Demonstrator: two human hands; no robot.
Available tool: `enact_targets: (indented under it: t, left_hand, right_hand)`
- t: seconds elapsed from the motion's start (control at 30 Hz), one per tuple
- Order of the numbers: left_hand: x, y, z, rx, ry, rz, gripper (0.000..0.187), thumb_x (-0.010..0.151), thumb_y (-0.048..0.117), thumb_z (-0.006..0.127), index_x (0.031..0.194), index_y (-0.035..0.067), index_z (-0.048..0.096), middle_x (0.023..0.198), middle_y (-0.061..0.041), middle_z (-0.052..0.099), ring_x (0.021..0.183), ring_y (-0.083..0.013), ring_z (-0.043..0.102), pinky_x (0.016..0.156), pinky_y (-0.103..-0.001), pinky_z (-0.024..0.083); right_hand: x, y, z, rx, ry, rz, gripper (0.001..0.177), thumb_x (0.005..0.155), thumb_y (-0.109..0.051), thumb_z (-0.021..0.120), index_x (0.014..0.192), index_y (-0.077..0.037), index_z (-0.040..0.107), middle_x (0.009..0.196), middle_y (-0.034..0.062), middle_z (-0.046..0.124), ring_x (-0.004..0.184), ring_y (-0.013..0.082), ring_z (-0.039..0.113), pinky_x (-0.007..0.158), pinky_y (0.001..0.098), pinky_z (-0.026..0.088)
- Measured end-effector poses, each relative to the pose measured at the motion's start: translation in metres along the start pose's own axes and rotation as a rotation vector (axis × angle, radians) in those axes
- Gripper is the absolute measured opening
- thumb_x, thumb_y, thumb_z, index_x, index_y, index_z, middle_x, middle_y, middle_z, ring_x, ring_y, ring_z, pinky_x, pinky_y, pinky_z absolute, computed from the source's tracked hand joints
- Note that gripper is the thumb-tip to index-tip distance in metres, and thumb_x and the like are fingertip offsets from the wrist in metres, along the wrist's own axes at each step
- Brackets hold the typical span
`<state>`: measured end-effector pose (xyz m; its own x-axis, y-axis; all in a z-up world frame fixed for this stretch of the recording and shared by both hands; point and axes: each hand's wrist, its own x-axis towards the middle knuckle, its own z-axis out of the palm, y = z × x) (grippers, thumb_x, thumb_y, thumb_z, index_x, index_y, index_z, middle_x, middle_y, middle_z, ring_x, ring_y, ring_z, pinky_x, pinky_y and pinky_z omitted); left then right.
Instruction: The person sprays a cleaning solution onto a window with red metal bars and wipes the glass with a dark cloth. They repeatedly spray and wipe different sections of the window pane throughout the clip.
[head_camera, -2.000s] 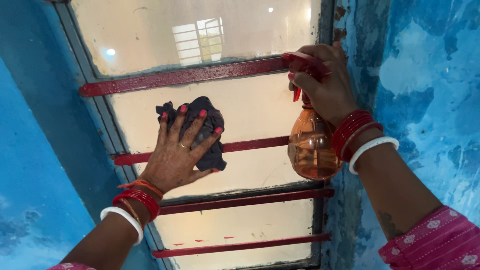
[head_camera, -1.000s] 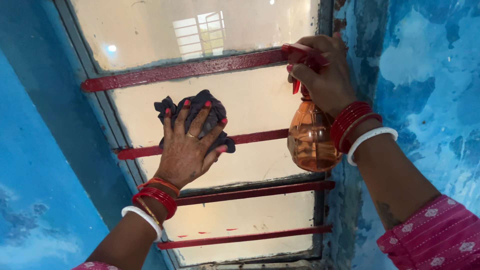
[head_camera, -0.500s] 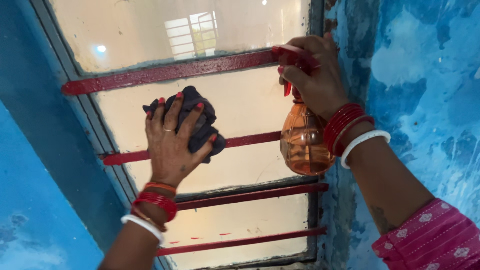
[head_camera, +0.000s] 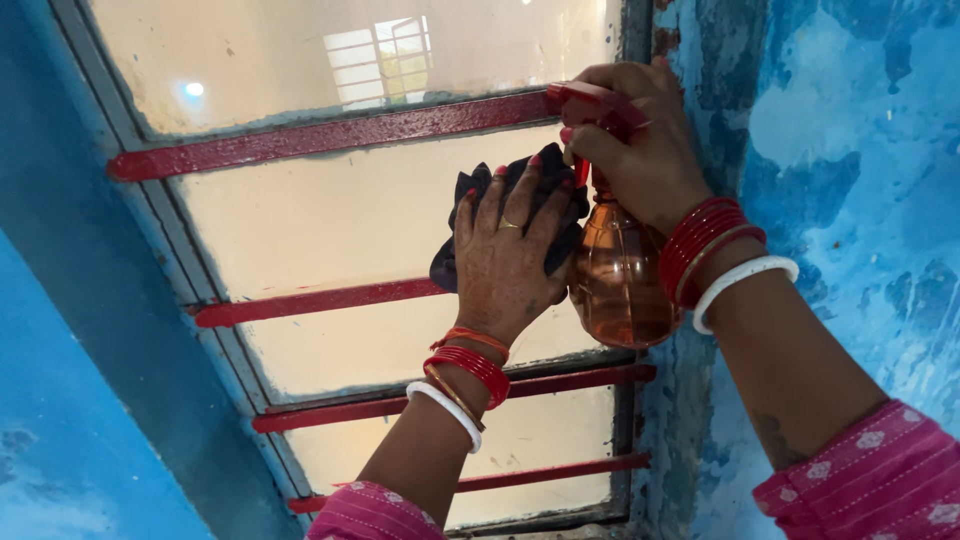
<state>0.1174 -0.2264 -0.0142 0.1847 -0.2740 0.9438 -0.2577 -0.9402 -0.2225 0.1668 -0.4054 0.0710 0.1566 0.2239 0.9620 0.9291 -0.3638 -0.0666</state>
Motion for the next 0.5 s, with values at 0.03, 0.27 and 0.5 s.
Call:
enact_targets:
  t: [0.03, 0.27, 0.5]
  left_hand:
    - [0.001, 0.000, 0.000, -0.008, 0.001, 0.003, 0.062, 0.082, 0.043, 0.077, 0.138, 0.022, 0.064, 0.155, -0.012, 0.050, 0.141, -0.0402, 0.046, 0.116, -0.065, 0.032]
    - [-0.008, -0.022, -0.010, 0.009, -0.070, 0.040, 0.057, 0.083, 0.048, 0.079, 0.132, 0.023, 0.066, 0.150, -0.011, 0.051, 0.140, -0.0407, 0.044, 0.116, -0.068, 0.028]
    - [-0.056, -0.111, -0.066, 0.123, -0.046, -0.045, 0.064, 0.075, 0.043, 0.084, 0.133, 0.021, 0.069, 0.149, -0.013, 0.053, 0.141, -0.0403, 0.042, 0.118, -0.065, 0.027]
  right_hand:
    - [0.000, 0.002, -0.001, -0.011, 0.004, -0.012, 0.038, 0.091, -0.029, 0.072, 0.122, -0.007, 0.068, 0.129, 0.0128, 0.062, 0.132, 0.0353, 0.048, 0.126, 0.0535, 0.021]
    - [0.001, 0.011, -0.005, -0.063, -0.028, -0.046, 0.037, 0.092, -0.022, 0.075, 0.125, -0.009, 0.068, 0.126, 0.0137, 0.062, 0.125, 0.0344, 0.051, 0.114, 0.0494, 0.041]
    - [-0.001, 0.004, -0.004, -0.100, -0.005, -0.057, 0.039, 0.092, -0.020, 0.076, 0.128, -0.010, 0.068, 0.133, 0.0147, 0.063, 0.135, 0.0377, 0.049, 0.122, 0.0529, 0.032]
